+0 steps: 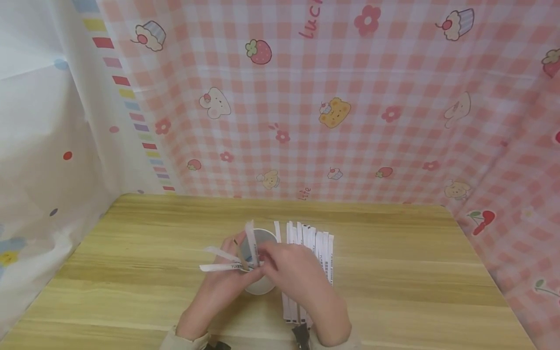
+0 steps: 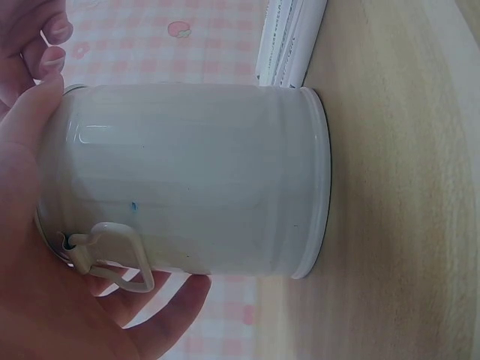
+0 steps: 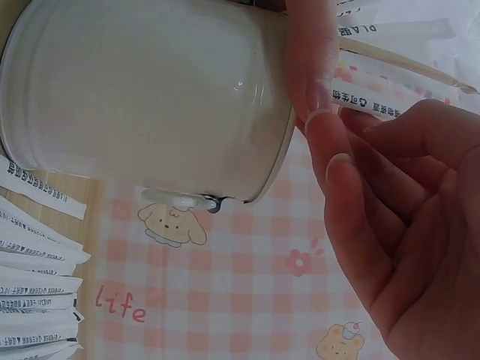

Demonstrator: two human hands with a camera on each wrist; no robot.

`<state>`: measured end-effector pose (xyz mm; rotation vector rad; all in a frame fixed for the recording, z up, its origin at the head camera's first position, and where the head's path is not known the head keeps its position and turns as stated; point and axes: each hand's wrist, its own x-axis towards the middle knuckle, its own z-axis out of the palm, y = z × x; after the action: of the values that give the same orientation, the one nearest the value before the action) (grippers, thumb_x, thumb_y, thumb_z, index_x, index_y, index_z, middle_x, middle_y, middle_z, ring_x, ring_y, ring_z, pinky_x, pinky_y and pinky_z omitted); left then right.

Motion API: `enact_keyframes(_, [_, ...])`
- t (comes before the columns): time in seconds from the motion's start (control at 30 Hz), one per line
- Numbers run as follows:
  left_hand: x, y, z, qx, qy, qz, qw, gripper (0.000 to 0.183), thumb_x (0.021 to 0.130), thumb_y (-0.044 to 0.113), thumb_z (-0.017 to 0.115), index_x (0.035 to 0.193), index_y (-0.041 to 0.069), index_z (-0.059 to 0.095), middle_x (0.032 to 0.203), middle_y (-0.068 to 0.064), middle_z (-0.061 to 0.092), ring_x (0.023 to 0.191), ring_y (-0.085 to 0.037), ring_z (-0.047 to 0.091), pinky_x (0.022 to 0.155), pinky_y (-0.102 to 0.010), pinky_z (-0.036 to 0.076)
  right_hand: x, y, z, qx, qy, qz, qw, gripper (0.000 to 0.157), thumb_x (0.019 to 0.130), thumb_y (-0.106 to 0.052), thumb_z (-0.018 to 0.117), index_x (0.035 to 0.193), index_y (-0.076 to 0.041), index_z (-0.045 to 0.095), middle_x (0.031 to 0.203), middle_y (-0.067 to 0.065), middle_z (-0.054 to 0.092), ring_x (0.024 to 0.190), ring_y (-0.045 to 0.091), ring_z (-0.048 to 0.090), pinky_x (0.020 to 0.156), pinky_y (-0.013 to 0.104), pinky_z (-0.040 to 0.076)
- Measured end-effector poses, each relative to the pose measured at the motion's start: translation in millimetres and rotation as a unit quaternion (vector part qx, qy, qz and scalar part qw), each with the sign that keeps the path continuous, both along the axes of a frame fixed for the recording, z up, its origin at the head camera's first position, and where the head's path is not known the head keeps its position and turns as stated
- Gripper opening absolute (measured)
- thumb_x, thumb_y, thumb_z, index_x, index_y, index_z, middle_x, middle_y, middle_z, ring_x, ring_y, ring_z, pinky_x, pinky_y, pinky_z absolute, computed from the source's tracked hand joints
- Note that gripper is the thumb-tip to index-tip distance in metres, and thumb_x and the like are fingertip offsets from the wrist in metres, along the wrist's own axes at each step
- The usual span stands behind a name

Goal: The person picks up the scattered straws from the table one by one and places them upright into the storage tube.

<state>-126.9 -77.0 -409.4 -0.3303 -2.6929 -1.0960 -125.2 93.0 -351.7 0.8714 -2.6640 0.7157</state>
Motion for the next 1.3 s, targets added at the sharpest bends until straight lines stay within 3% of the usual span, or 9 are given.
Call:
enact_keyframes(1.07, [-0.7, 2.1, -0.2, 0.0, -0.001, 0.003, 1.0, 0.092, 0.065, 0.07, 0.057, 0.136, 0.015, 0.033, 0.121, -0.008, 0.039, 0.098, -0.019, 0.046, 0.078, -0.034, 0.045, -3.4, 2.1, -1.2, -0.002, -0.011, -0.015, 1.0, 0.011, 0.084, -0.022, 0.061, 0.094, -0.022, 0.065, 0.069, -0.015, 0.058, 0.054, -0.002, 0.045, 0.05, 0.018, 0.037])
enact_keyframes(1.3, [-0.2, 2.2, -0.8, 0.005, -0.006, 0.003, 1.0, 0.09, 0.065, 0.068, 0.059, 0.135, 0.016, 0.034, 0.123, -0.007, 0.039, 0.104, -0.019, 0.045, 0.082, -0.036, 0.044, -4.1, 6.4, -1.3, -0.008, -0.026, -0.024, 0.999, 0.012, 0.084, -0.023, 0.06, 0.095, -0.022, 0.065, 0.075, -0.015, 0.062, 0.063, -0.003, 0.052, 0.053, 0.019, 0.04])
